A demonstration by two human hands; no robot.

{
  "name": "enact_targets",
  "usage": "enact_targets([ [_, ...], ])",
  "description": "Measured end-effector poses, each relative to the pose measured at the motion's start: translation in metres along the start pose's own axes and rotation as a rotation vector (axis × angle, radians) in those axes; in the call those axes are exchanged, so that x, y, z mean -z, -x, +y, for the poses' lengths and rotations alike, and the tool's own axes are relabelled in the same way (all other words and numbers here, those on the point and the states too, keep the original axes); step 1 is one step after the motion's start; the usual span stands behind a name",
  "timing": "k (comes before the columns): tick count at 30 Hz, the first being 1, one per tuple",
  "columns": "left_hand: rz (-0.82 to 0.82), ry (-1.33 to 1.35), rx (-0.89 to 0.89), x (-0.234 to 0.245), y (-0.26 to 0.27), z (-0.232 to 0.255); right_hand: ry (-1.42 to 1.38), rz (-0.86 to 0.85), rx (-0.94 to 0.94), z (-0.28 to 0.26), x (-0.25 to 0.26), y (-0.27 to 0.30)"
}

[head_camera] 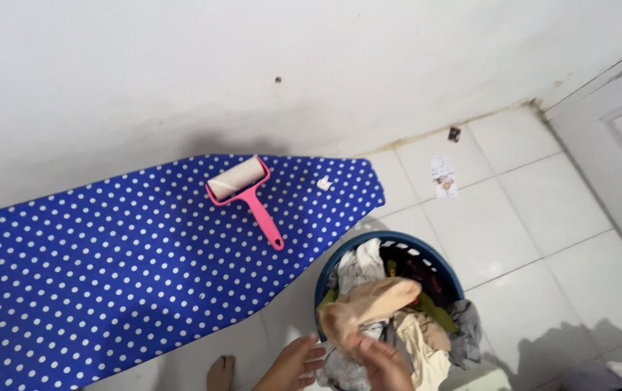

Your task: The person uses a pink lint roller to remove lint from several garments on an ironing board. They roll the black shorts, a beige towel, and a white t-shirt, then fold each item and place it on a nearby red storage unit.

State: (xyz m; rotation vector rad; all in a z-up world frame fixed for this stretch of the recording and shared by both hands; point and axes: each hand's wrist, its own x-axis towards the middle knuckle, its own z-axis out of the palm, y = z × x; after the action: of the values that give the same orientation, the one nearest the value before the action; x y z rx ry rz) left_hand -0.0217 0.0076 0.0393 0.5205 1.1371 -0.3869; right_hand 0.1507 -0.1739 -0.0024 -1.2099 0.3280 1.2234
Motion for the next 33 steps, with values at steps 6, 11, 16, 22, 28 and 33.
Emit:
enact_targets([
  [6,-0.341,0.274,-0.297,-0.070,0.092,0.072,0.003,-0.111,-0.249,-0.059,-0.099,0.087],
  [11,-0.263,0.203,-0.514,-0.028,0.211,0.087,-0.044,-0.231,-0.168,-0.100,-0.190,0.172],
  [16,-0.142,0.028,-0.642,0.025,0.287,0.097,-0.079,-0.341,0.041,-0.131,-0.267,0.213],
  [22,0.374,-0.242,-1.072,0.074,0.355,0.118,0.221,-0.549,0.280,-0.115,-0.370,0.202],
  [28,0.933,-0.270,-1.664,0.112,0.422,0.111,0.286,-0.659,0.329,-0.089,-0.477,0.217],
  [33,0.546,-0.032,-1.512,0.156,0.436,0.126,0.645,-0.728,0.569,-0.054,-0.535,0.217],
])
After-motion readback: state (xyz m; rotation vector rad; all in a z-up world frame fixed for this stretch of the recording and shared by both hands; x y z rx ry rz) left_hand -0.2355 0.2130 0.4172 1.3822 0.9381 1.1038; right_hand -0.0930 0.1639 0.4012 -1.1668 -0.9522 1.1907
